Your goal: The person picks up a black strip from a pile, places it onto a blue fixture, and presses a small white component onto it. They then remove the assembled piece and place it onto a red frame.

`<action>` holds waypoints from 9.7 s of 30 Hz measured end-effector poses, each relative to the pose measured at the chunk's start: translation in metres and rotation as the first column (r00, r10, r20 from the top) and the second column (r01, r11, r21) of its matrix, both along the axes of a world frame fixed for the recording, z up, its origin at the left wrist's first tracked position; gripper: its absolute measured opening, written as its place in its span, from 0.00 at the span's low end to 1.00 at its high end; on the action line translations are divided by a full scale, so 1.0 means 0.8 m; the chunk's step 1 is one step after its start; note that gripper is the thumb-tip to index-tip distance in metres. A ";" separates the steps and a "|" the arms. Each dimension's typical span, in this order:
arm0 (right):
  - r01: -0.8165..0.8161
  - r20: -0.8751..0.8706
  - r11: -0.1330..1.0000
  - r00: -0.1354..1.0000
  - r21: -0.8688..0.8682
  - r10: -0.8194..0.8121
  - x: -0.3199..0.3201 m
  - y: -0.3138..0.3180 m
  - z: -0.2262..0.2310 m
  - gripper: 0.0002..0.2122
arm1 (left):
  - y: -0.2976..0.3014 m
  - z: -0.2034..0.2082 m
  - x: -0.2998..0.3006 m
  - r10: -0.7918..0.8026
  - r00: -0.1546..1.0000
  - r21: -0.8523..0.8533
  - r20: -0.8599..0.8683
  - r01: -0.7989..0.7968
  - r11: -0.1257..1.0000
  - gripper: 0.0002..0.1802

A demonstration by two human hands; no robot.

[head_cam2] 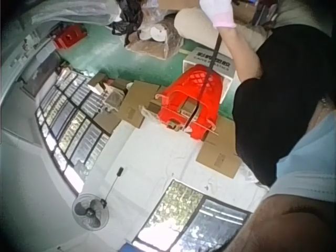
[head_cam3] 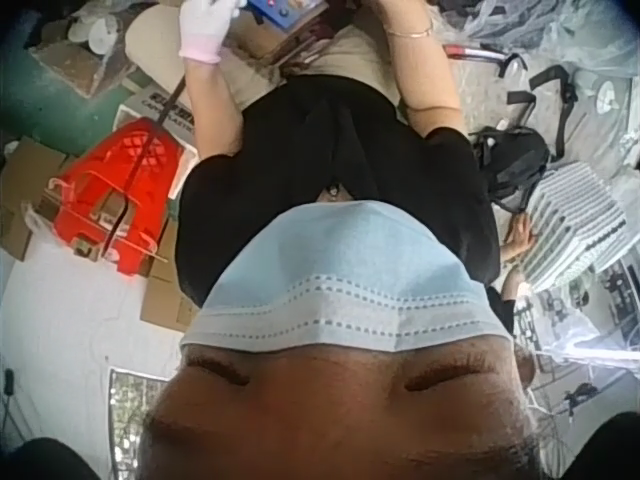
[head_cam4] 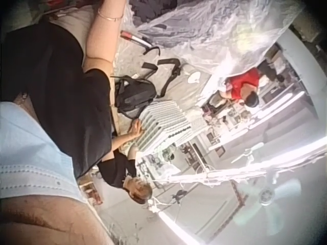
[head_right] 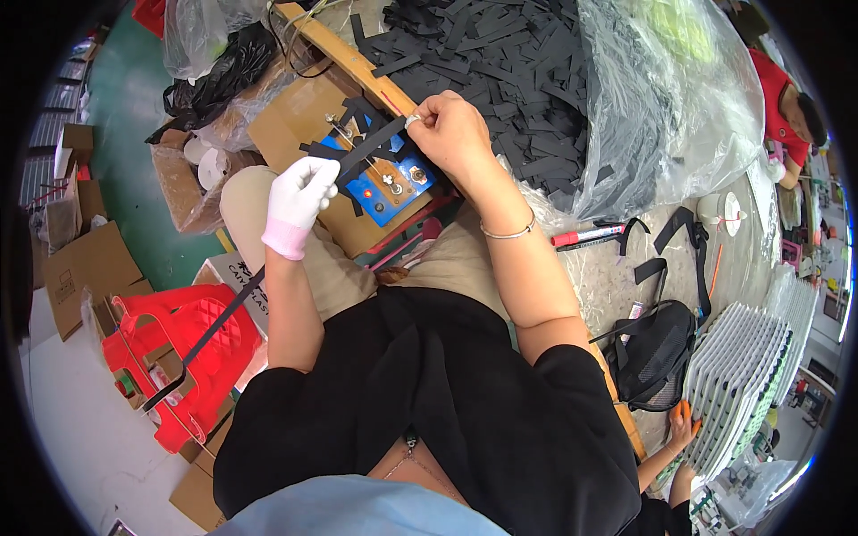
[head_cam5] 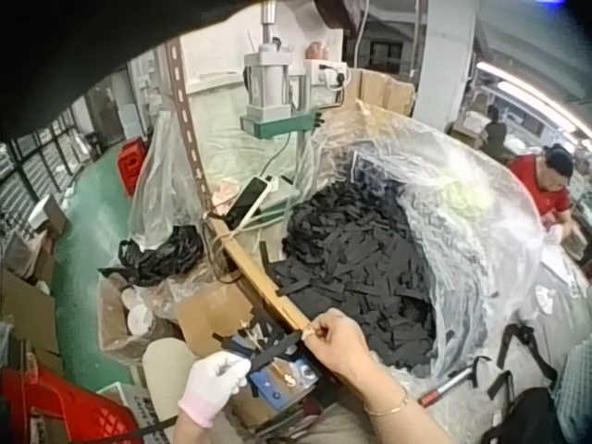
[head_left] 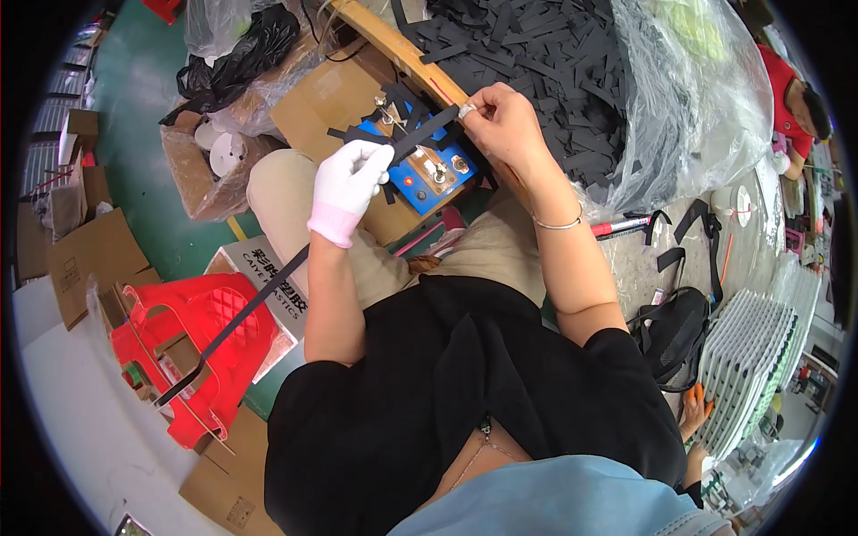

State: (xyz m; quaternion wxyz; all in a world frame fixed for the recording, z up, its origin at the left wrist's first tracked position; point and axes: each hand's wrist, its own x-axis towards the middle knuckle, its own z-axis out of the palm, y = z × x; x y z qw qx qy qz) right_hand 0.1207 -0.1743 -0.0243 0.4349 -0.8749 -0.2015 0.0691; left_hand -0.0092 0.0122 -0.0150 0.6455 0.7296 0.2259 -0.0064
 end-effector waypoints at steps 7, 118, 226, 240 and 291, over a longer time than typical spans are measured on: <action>0.010 0.074 0.997 0.997 -0.075 -0.004 0.004 0.003 -0.003 0.08 | 0.003 -0.020 0.001 0.024 0.999 0.055 -0.024 -0.023 0.998 0.09; -0.056 0.063 0.993 0.997 0.106 0.049 -0.003 0.005 0.004 0.06 | -0.013 -0.002 0.011 -0.003 0.995 -0.038 0.100 0.006 0.999 0.10; 0.032 0.120 0.990 0.993 -0.138 -0.015 0.001 0.015 -0.001 0.09 | 0.009 -0.035 0.005 0.018 1.000 0.141 -0.005 -0.017 0.990 0.11; -0.145 -0.174 0.920 0.960 0.365 0.220 -0.016 0.013 0.021 0.08 | -0.017 0.007 0.019 0.039 0.992 -0.001 0.119 -0.039 0.999 0.10; -0.132 -0.204 0.931 0.956 0.340 0.210 -0.011 0.012 0.009 0.08 | -0.017 0.010 0.017 0.022 0.992 -0.043 0.127 -0.016 0.999 0.09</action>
